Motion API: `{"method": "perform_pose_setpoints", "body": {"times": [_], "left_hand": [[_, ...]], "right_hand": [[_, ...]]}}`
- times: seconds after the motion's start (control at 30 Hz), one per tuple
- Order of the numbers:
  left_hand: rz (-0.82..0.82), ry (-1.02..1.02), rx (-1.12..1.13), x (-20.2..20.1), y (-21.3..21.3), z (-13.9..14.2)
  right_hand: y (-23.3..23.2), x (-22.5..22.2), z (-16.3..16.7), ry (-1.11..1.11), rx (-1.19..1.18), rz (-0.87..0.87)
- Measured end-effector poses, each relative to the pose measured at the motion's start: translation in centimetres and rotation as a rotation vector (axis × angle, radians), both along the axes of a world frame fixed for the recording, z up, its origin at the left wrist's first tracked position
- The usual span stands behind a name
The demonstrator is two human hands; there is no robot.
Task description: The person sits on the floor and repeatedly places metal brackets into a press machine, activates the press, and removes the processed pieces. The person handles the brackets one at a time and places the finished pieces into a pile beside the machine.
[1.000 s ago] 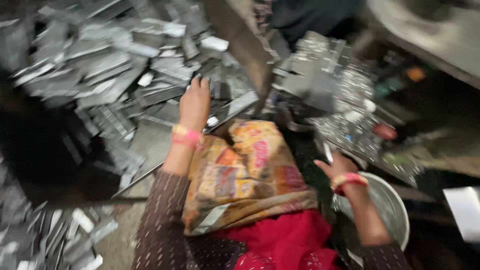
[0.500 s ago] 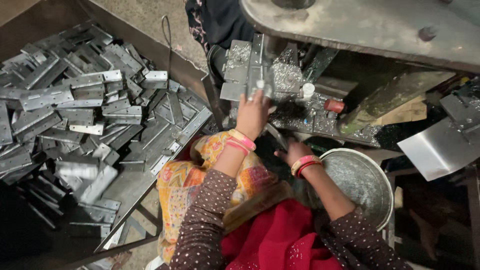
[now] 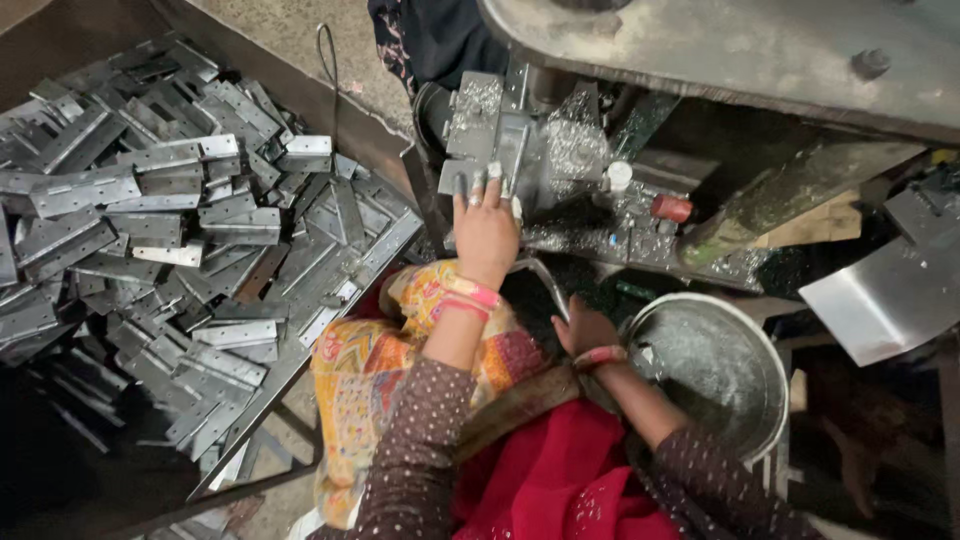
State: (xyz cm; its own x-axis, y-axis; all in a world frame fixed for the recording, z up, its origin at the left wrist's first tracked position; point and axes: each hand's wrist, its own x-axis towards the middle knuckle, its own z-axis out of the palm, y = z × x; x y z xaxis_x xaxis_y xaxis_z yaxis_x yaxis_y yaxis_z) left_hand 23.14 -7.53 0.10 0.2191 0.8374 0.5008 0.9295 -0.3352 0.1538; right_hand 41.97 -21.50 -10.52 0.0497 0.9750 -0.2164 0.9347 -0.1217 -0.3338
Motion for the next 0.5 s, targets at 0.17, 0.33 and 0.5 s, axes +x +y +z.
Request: {"method": "perform_pose_setpoints", "body": {"times": [0.17,0.33,0.5], "left_hand": [[-0.037,-0.016,0.047,-0.7,-0.5,-1.3],[-0.003,-0.039,-0.097,0.3,2.0,-1.8],[0.01,-0.019,-0.054,1.0,3.5,-1.5]], "right_hand": [[1.4,-0.1,1.3,0.039,-0.119,0.035],[4.3,0.9,4.6,-0.094,-0.129,0.148],[1.3,-0.4,2.3,0.07,-0.159,-0.039]]}}
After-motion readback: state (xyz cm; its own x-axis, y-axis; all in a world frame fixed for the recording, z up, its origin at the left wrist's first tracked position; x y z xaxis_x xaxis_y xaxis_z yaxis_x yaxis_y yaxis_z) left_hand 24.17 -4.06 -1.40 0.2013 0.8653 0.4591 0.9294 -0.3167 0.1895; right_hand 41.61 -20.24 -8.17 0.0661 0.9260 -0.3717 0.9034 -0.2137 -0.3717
